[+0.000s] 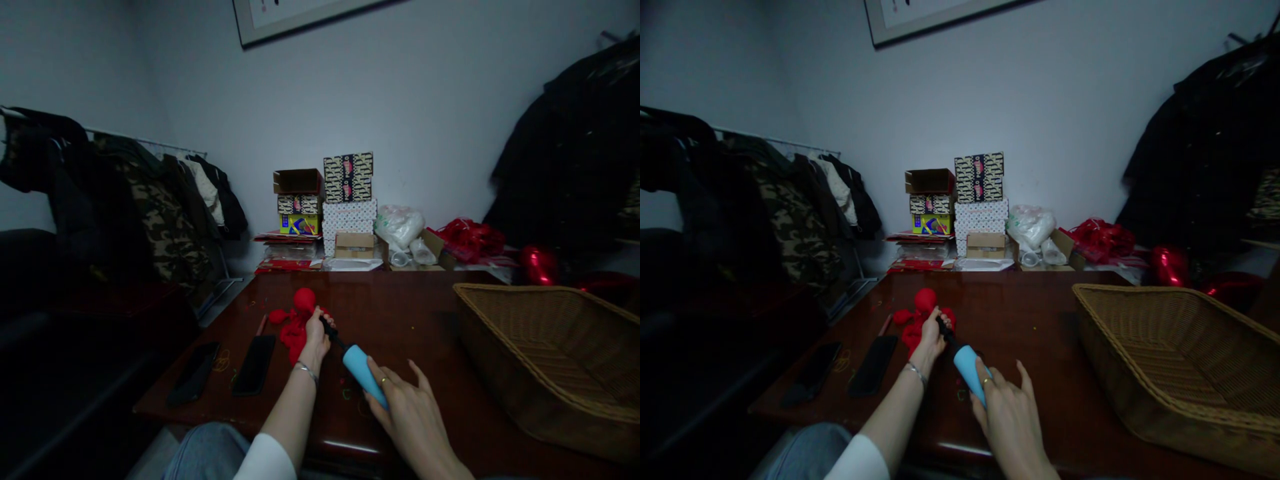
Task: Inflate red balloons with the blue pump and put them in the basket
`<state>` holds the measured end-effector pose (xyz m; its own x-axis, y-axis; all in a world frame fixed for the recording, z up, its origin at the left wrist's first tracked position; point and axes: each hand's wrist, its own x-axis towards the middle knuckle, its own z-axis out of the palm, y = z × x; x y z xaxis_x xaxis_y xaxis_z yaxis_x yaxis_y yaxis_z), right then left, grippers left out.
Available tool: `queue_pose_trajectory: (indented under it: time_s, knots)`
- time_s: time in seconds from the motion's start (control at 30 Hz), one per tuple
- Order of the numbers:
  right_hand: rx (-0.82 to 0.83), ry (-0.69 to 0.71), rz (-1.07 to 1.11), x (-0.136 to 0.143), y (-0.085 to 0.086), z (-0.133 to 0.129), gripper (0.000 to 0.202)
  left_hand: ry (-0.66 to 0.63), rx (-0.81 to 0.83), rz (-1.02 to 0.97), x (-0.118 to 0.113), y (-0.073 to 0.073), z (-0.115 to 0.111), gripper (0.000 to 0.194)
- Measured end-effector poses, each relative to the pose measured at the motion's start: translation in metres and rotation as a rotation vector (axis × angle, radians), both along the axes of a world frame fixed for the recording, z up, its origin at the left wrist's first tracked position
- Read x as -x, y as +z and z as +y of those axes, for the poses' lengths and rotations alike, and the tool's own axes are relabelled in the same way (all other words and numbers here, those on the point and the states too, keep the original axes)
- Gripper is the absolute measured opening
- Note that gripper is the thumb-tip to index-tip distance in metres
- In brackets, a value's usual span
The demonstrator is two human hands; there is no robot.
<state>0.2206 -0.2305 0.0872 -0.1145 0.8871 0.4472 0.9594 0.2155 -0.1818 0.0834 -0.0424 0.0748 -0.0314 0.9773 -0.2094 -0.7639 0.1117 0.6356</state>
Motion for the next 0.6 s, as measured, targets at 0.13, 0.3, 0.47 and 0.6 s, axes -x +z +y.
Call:
queue_pose_trajectory:
  time_s: [0.13,0.3,0.47,0.6]
  knots:
    - [0.003,-0.007,-0.012,0.008,0.003,0.011,0.04,0.004,0.023,0.024,-0.005,-0.003,-0.005,0.027]
    - [0.061,-0.031,-0.023,0.016,0.006,0.022,0.042,-0.038,0.061,0.046,-0.012,-0.01,-0.005,0.027]
    - [0.089,-0.037,-0.027,0.018,0.0,0.028,0.047,-0.027,0.042,0.054,-0.012,-0.014,-0.003,0.026]
    - [0.091,-0.023,-0.019,0.019,-0.003,0.026,0.055,0.023,0.039,0.079,-0.01,-0.012,-0.001,0.026]
